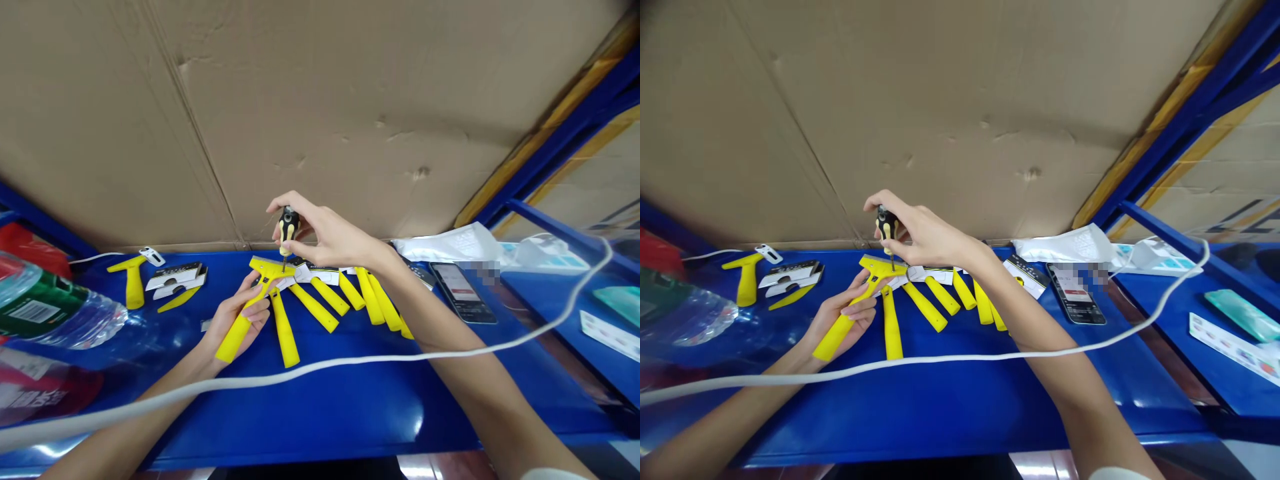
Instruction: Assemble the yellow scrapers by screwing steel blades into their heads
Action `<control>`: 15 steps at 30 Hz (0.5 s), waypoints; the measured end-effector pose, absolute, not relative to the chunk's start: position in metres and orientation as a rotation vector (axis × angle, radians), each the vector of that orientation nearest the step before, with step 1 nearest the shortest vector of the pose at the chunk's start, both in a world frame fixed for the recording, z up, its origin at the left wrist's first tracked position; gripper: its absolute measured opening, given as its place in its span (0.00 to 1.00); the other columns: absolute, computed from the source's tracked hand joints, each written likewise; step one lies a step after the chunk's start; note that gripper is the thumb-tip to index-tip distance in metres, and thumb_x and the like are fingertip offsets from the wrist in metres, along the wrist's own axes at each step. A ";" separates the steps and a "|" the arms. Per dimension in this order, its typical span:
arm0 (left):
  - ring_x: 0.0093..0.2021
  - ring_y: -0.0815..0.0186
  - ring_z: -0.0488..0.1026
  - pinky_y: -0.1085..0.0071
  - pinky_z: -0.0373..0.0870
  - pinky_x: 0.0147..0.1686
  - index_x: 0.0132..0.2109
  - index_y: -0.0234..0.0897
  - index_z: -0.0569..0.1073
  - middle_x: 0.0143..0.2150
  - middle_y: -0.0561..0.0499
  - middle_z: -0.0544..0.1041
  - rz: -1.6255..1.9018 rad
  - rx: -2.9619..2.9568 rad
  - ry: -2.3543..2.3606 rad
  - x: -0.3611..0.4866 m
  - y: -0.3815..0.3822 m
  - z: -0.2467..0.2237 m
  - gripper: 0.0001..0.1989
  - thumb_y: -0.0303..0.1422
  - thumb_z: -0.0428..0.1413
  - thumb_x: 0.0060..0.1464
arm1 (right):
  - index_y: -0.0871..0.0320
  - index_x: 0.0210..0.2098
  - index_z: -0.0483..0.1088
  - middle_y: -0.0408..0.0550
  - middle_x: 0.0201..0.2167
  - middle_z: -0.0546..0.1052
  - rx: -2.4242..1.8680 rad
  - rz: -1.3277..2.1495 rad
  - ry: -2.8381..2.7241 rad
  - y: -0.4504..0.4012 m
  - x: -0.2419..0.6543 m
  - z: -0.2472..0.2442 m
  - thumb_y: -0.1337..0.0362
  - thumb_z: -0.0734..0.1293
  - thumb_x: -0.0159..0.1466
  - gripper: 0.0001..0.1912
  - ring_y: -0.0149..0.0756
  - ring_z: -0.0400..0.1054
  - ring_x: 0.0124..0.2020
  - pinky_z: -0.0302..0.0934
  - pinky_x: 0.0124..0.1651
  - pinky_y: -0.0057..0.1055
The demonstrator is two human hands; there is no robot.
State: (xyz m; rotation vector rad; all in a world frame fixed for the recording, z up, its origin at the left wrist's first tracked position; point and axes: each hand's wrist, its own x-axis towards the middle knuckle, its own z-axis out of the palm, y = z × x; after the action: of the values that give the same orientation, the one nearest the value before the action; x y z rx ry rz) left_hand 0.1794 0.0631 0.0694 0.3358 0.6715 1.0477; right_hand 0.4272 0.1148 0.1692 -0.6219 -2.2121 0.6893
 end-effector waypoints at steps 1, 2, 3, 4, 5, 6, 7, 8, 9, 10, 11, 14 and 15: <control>0.17 0.84 0.63 0.84 0.64 0.18 0.64 0.43 0.74 0.53 0.43 0.83 1.048 0.336 0.673 0.179 0.063 0.069 0.23 0.17 0.52 0.70 | 0.53 0.64 0.62 0.47 0.49 0.82 -0.618 0.693 -2.215 0.115 0.428 0.170 0.70 0.68 0.70 0.24 0.37 0.78 0.45 0.75 0.51 0.38; 0.17 0.84 0.63 0.84 0.64 0.18 0.65 0.43 0.74 0.54 0.43 0.83 1.048 0.336 0.675 0.180 0.063 0.069 0.23 0.17 0.51 0.71 | 0.53 0.64 0.62 0.47 0.49 0.82 -0.614 0.699 -2.219 0.114 0.429 0.171 0.70 0.69 0.71 0.24 0.37 0.78 0.46 0.75 0.51 0.37; 0.17 0.84 0.63 0.84 0.64 0.18 0.66 0.44 0.74 0.54 0.43 0.83 1.048 0.336 0.677 0.180 0.063 0.069 0.24 0.17 0.51 0.71 | 0.53 0.63 0.62 0.47 0.49 0.83 -0.613 0.701 -2.222 0.114 0.429 0.173 0.70 0.69 0.71 0.23 0.37 0.78 0.46 0.75 0.50 0.37; 0.17 0.84 0.63 0.84 0.65 0.18 0.67 0.44 0.74 0.54 0.43 0.83 1.049 0.335 0.679 0.180 0.063 0.069 0.25 0.17 0.51 0.71 | 0.53 0.62 0.63 0.47 0.48 0.83 -0.614 0.698 -2.226 0.114 0.430 0.174 0.71 0.69 0.71 0.22 0.37 0.78 0.46 0.74 0.50 0.37; 0.17 0.84 0.63 0.84 0.65 0.18 0.68 0.44 0.73 0.55 0.42 0.83 1.048 0.333 0.682 0.181 0.063 0.070 0.26 0.17 0.50 0.71 | 0.53 0.60 0.63 0.47 0.47 0.83 -0.615 0.696 -2.229 0.114 0.430 0.174 0.71 0.70 0.71 0.21 0.37 0.78 0.45 0.74 0.50 0.37; 0.17 0.84 0.63 0.84 0.65 0.18 0.69 0.44 0.73 0.56 0.42 0.83 1.046 0.330 0.689 0.182 0.063 0.070 0.27 0.17 0.49 0.72 | 0.53 0.59 0.63 0.46 0.46 0.83 -0.614 0.696 -2.234 0.114 0.430 0.174 0.71 0.70 0.71 0.21 0.37 0.78 0.44 0.74 0.49 0.37; 0.16 0.84 0.63 0.84 0.65 0.18 0.69 0.43 0.72 0.56 0.41 0.83 1.044 0.325 0.699 0.183 0.063 0.071 0.27 0.17 0.49 0.72 | 0.53 0.58 0.63 0.46 0.46 0.83 -0.612 0.697 -2.238 0.114 0.430 0.174 0.72 0.70 0.71 0.20 0.37 0.78 0.43 0.73 0.49 0.37; 0.16 0.84 0.63 0.84 0.65 0.17 0.70 0.43 0.72 0.57 0.40 0.83 1.040 0.318 0.709 0.184 0.062 0.072 0.27 0.17 0.48 0.72 | 0.52 0.57 0.63 0.45 0.45 0.82 -0.610 0.698 -2.241 0.115 0.430 0.174 0.72 0.70 0.70 0.19 0.37 0.77 0.42 0.73 0.48 0.36; 0.16 0.84 0.63 0.84 0.65 0.17 0.70 0.43 0.72 0.57 0.39 0.83 1.038 0.309 0.717 0.185 0.062 0.072 0.28 0.16 0.47 0.72 | 0.52 0.56 0.63 0.45 0.45 0.82 -0.609 0.700 -2.245 0.116 0.430 0.173 0.72 0.70 0.70 0.19 0.37 0.77 0.42 0.73 0.48 0.36; 0.16 0.84 0.63 0.84 0.65 0.17 0.70 0.43 0.71 0.58 0.39 0.83 1.037 0.300 0.722 0.185 0.062 0.073 0.28 0.16 0.47 0.72 | 0.51 0.55 0.62 0.45 0.45 0.82 -0.609 0.701 -2.249 0.116 0.430 0.172 0.72 0.70 0.71 0.19 0.37 0.77 0.42 0.72 0.48 0.36; 0.16 0.84 0.63 0.84 0.65 0.17 0.70 0.44 0.71 0.58 0.39 0.83 1.037 0.293 0.724 0.186 0.061 0.073 0.28 0.16 0.46 0.72 | 0.51 0.55 0.62 0.44 0.45 0.82 -0.611 0.697 -2.252 0.117 0.431 0.172 0.72 0.70 0.70 0.19 0.37 0.76 0.42 0.72 0.48 0.37; 0.16 0.84 0.63 0.84 0.64 0.17 0.70 0.44 0.71 0.58 0.40 0.83 1.040 0.285 0.724 0.186 0.061 0.074 0.28 0.17 0.46 0.72 | 0.50 0.54 0.61 0.43 0.45 0.82 -0.621 0.681 -2.264 0.118 0.431 0.170 0.72 0.70 0.70 0.19 0.38 0.76 0.42 0.71 0.48 0.37; 0.16 0.84 0.63 0.84 0.64 0.17 0.70 0.44 0.71 0.58 0.39 0.83 1.042 0.285 0.724 0.186 0.061 0.073 0.28 0.17 0.46 0.72 | 0.50 0.54 0.61 0.43 0.45 0.82 -0.623 0.679 -2.266 0.118 0.431 0.171 0.72 0.70 0.70 0.19 0.38 0.75 0.42 0.71 0.48 0.37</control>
State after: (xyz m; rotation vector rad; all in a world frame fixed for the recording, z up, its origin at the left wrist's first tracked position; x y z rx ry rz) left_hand 0.1859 0.0610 0.0735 0.2853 0.7244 1.0416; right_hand 0.4309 0.1181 0.1706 -0.6231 -2.2664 0.6787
